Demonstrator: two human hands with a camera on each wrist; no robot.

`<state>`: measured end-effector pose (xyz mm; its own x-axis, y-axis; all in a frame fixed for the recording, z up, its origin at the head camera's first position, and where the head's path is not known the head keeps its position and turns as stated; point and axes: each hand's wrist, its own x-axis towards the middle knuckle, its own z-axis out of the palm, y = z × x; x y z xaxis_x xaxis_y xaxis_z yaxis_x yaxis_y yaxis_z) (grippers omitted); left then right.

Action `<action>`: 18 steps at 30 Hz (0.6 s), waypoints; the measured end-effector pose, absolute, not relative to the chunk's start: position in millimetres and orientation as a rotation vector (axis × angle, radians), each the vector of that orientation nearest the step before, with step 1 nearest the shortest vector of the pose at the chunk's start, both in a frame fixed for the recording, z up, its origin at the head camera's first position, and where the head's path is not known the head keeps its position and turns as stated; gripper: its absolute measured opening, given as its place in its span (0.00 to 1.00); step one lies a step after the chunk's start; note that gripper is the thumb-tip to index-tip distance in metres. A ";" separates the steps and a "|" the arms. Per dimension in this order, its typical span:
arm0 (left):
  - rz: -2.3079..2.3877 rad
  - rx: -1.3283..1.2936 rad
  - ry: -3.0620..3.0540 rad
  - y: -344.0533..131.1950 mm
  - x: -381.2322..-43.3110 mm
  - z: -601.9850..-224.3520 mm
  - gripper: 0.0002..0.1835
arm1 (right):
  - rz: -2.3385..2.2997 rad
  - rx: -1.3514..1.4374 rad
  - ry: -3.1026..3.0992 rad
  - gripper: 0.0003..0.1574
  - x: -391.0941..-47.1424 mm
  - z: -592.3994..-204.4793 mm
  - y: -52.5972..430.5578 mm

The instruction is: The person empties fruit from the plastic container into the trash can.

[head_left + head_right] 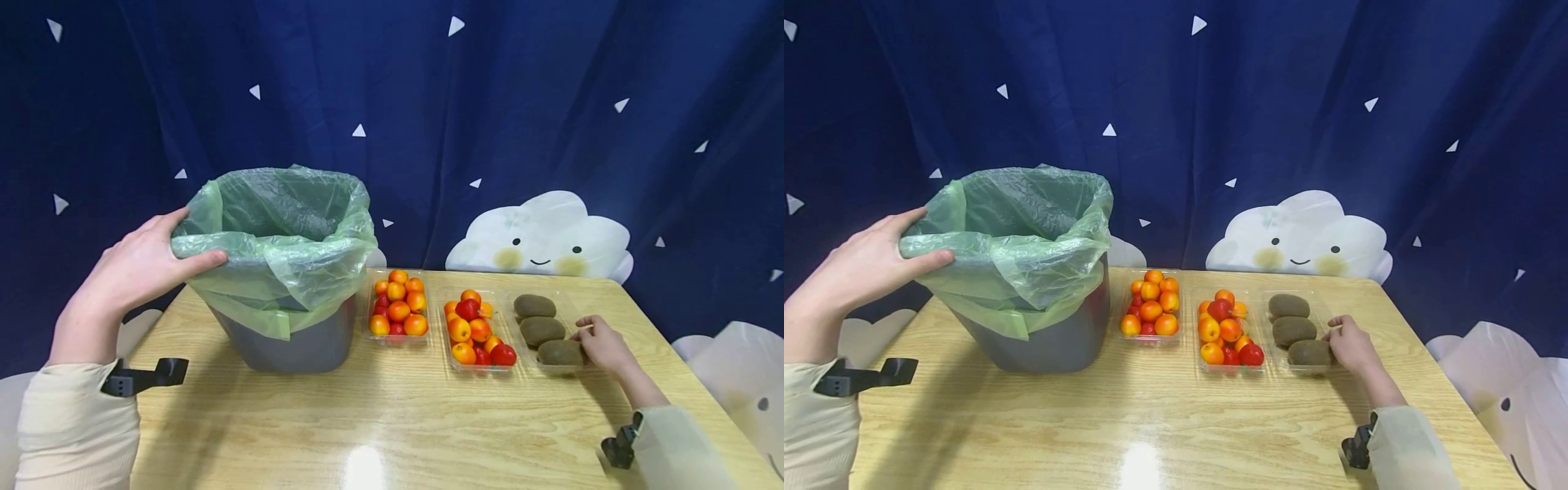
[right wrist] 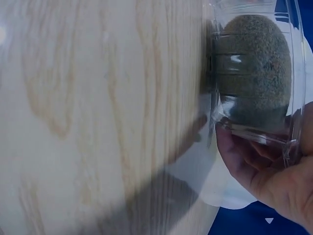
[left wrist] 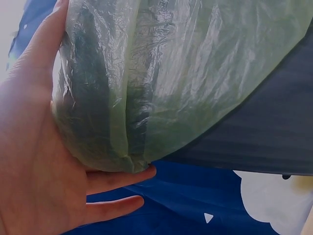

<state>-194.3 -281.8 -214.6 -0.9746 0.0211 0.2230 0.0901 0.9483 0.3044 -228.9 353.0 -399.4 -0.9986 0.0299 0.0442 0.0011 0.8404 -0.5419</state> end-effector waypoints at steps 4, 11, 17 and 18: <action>-0.473 -0.085 -2.886 -281.8 -194.6 -214.4 0.53 | 0.879 -0.029 -2.964 0.19 -228.3 -396.3 353.9; -0.481 -0.083 -2.889 -282.0 -194.1 -214.3 0.53 | 1.006 -0.025 -2.954 0.19 -226.2 -391.6 354.5; -0.479 -0.085 -2.888 -281.2 -193.6 -214.6 0.53 | 1.322 -0.036 -2.951 0.18 -223.7 -389.1 357.6; -0.480 -0.085 -2.887 -281.0 -193.5 -214.6 0.53 | 1.368 -0.043 -2.950 0.17 -223.7 -388.8 358.6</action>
